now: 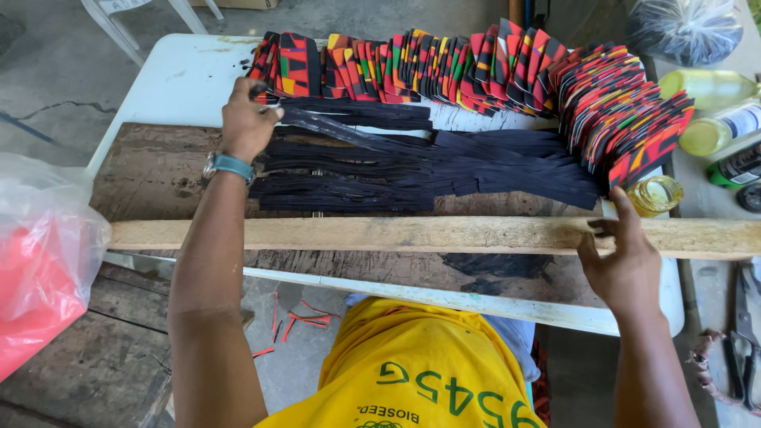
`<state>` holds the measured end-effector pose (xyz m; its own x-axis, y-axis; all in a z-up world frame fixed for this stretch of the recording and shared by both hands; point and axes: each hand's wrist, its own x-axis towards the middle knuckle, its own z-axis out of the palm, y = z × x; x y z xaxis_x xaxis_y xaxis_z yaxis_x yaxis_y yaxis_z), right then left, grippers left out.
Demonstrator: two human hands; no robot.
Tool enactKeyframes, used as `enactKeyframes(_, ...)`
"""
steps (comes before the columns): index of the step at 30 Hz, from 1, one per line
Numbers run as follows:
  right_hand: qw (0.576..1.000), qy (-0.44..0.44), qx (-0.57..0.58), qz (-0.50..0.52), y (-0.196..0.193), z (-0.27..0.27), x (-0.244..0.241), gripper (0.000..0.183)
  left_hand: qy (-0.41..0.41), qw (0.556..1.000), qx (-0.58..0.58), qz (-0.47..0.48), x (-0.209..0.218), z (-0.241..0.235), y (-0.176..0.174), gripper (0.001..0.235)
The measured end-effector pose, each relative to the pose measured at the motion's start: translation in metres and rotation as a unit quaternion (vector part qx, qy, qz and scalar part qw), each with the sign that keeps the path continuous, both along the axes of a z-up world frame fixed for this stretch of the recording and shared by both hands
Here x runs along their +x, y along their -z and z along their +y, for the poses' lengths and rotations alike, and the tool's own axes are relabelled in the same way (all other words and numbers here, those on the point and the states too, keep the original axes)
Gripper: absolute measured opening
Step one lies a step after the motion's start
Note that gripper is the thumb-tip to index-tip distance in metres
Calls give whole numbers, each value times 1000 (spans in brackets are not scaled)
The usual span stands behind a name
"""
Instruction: The person repeatedly applies a dark adhesive to black fabric strips using a finger, then places the strips onto a wooden board. The person works on multiple strips in sequence, smoothing each one down before moving to the next.
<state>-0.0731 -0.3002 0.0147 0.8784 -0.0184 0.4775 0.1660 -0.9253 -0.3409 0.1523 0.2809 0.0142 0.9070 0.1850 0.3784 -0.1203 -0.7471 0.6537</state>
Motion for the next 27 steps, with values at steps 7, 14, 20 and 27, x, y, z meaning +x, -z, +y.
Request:
enactKeyframes(7,978,12,-52,203,18,3,111,98,-68,993,19,98,-7,57,43,51)
enactKeyframes(14,958,59,-107,260,46,-7,138,94,-86,978,151,113,5,58,67,62)
enactKeyframes(20,981,29,-34,187,15,2,120,90,19,989,112,-95,-24,-38,33,50)
enactKeyframes(27,982,-92,134,97,-79,19,69,89,331,940,16,-83,-78,-262,-38,57)
